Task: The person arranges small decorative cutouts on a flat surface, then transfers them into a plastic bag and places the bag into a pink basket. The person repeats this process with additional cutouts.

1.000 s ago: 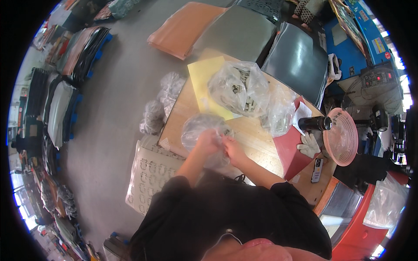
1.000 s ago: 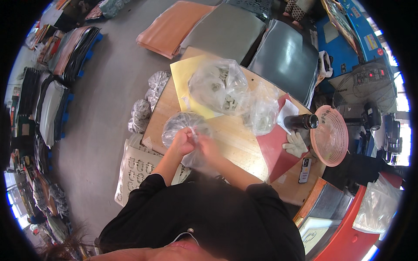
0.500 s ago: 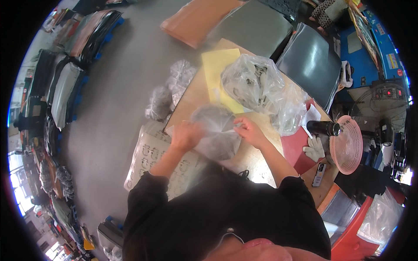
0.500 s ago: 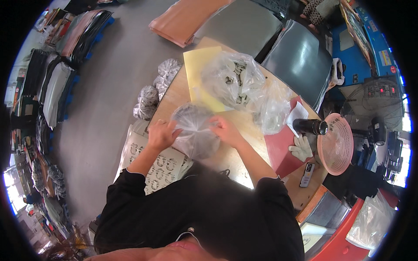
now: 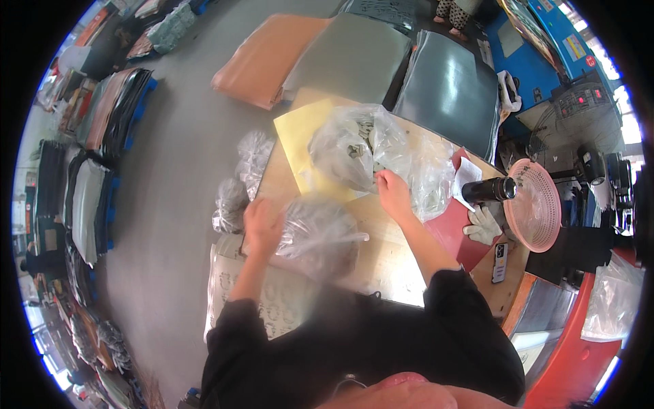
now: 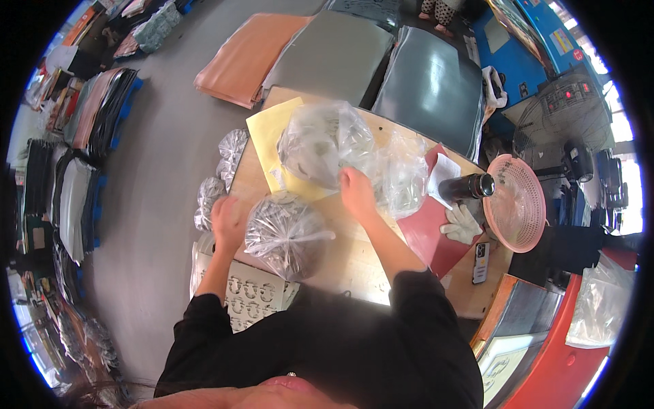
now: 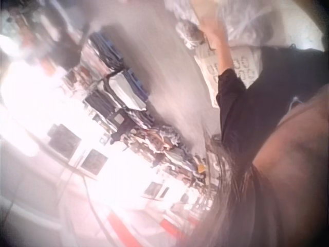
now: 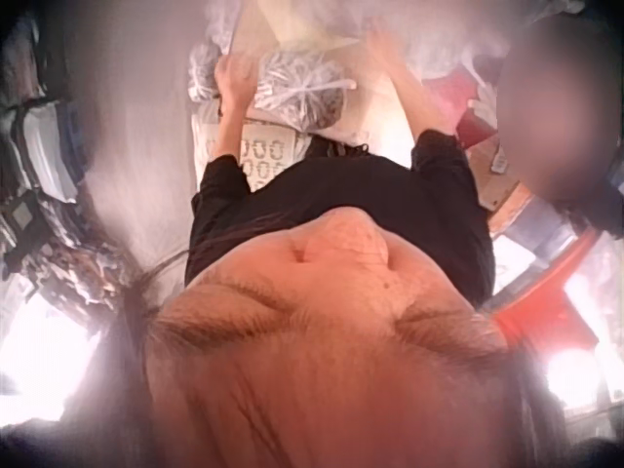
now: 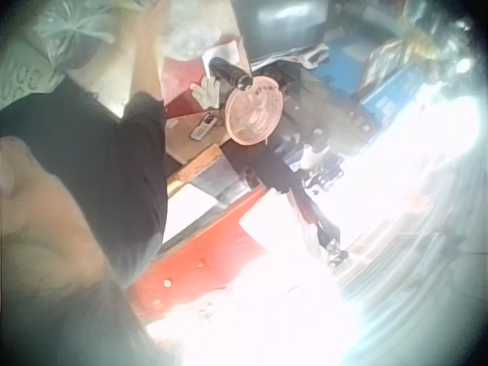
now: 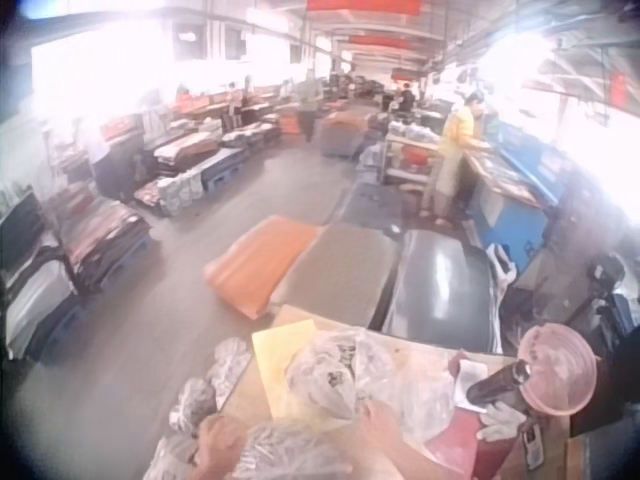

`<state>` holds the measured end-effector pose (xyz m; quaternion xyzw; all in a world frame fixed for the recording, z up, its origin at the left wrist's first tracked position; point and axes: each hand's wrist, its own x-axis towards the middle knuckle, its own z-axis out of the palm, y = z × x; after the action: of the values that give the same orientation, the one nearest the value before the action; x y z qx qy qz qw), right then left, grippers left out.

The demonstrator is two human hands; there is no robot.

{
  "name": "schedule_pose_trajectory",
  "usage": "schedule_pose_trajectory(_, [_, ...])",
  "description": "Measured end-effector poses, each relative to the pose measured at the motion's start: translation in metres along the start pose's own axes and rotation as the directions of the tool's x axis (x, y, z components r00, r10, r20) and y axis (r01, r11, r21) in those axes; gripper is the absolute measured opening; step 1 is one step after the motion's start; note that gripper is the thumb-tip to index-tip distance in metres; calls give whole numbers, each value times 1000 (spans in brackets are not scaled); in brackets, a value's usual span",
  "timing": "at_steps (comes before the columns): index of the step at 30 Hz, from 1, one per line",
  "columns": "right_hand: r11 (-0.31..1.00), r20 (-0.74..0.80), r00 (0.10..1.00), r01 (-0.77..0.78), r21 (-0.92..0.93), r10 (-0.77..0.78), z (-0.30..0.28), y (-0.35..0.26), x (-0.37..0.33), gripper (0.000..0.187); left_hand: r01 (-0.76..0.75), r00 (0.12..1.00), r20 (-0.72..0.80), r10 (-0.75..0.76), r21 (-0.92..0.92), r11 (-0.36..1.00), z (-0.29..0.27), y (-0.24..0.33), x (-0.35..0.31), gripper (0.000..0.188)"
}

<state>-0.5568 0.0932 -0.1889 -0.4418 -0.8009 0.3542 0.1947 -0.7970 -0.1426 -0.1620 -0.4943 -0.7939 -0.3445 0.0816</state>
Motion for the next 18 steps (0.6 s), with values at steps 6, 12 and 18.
schedule_pose_trajectory(6, [993, -273, 958, -110, -50, 93, 12, -1, 68, 39, -239, 947, 145, 286, -275, 931, 101, 125, 104, 43])
schedule_pose_trajectory(12, [990, -382, 921, 26, -137, -76, -2, 23, 63, 53, 22, 575, 803, -158, 178, 984, 106, 118, 85, 52])
schedule_pose_trajectory(18, [986, -226, 973, -83, -144, 49, 13, 23, 54, 30, 52, 798, 602, -33, -14, 999, 95, 89, 43, 26])
